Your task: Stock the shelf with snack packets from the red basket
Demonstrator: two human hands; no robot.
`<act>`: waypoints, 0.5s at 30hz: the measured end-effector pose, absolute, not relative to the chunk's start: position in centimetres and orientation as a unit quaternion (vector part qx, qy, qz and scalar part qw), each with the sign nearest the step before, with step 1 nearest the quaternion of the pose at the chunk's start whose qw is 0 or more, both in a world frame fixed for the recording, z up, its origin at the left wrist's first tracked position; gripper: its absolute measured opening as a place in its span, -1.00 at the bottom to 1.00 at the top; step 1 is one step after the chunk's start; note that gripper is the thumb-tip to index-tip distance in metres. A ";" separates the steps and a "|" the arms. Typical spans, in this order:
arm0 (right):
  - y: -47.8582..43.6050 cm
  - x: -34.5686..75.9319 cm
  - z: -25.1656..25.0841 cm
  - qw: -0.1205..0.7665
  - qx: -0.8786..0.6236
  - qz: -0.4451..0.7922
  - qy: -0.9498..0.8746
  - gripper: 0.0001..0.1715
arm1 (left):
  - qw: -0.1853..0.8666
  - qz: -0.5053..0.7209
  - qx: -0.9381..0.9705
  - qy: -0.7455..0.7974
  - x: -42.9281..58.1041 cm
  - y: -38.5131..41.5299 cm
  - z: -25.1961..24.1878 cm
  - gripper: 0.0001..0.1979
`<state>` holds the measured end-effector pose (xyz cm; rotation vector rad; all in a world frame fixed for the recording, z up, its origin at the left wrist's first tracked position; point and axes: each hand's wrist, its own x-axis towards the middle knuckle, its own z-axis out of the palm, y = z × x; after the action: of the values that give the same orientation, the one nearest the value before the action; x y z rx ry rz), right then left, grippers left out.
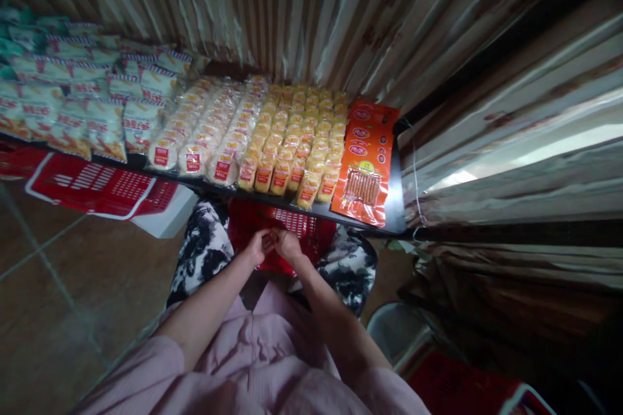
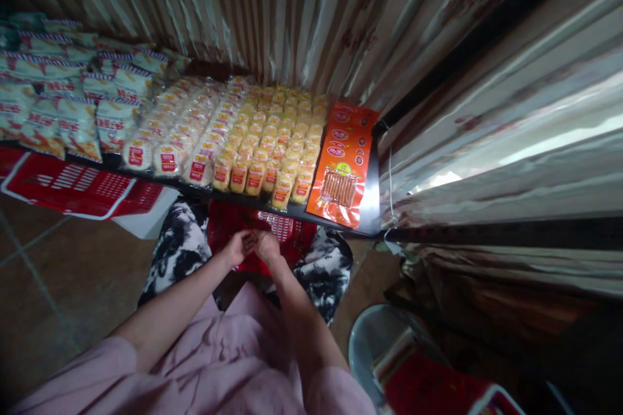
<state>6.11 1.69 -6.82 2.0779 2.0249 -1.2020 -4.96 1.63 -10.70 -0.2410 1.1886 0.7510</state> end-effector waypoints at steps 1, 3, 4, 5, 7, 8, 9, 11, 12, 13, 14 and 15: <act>1.4 6.0 -6.4 0.000 0.662 -0.374 0.649 -0.65 | 0.757 0.347 -0.108 0.543 -5.0 1.4 -10.3 -0.91; 0.9 5.8 -5.5 -0.002 0.665 -0.355 0.657 -0.65 | 0.759 0.352 -0.106 0.537 -5.1 0.8 -9.4 -0.92; 0.7 5.7 -5.2 -0.003 0.667 -0.346 0.660 -0.65 | 0.762 0.354 -0.104 0.532 -5.1 0.5 -8.9 -0.92; 0.5 5.7 -4.8 -0.004 0.669 -0.337 0.662 -0.66 | 0.765 0.357 -0.102 0.526 -5.2 0.2 -8.3 -0.92; 0.0 5.4 -4.2 -0.007 0.673 -0.321 0.667 -0.67 | 0.771 0.363 -0.097 0.514 -5.2 -0.3 -7.2 -0.90; -0.3 5.2 -3.8 -0.008 0.674 -0.314 0.669 -0.67 | 0.774 0.365 -0.095 0.508 -5.2 -0.6 -6.6 -0.88; -0.7 5.0 -3.5 -0.010 0.675 -0.309 0.670 -0.66 | 0.779 0.367 -0.093 0.500 -5.2 -0.8 -6.1 -0.87; -1.4 4.4 -2.9 -0.019 0.672 -0.297 0.679 -0.67 | 0.796 0.365 -0.087 0.474 -5.3 -1.2 -5.0 -0.83; -1.8 4.2 -2.7 -0.027 0.668 -0.290 0.685 -0.68 | 0.806 0.362 -0.085 0.461 -5.4 -1.3 -4.5 -0.82; -2.3 3.9 -2.4 -0.038 0.662 -0.286 0.691 -0.69 | 0.812 0.359 -0.083 0.452 -5.5 -1.5 -4.2 -0.80; -2.7 3.7 -2.2 -0.052 0.656 -0.284 0.697 -0.70 | 0.814 0.357 -0.080 0.451 -5.6 -1.6 -3.9 -0.80; -3.1 3.5 -2.1 -0.067 0.650 -0.284 0.702 -0.71 | 0.810 0.359 -0.077 0.457 -5.7 -1.8 -3.7 -0.81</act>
<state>3.50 -3.11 -2.09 2.1329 2.3034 -0.9336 -5.68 -1.81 -3.69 -0.1652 0.9775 0.7675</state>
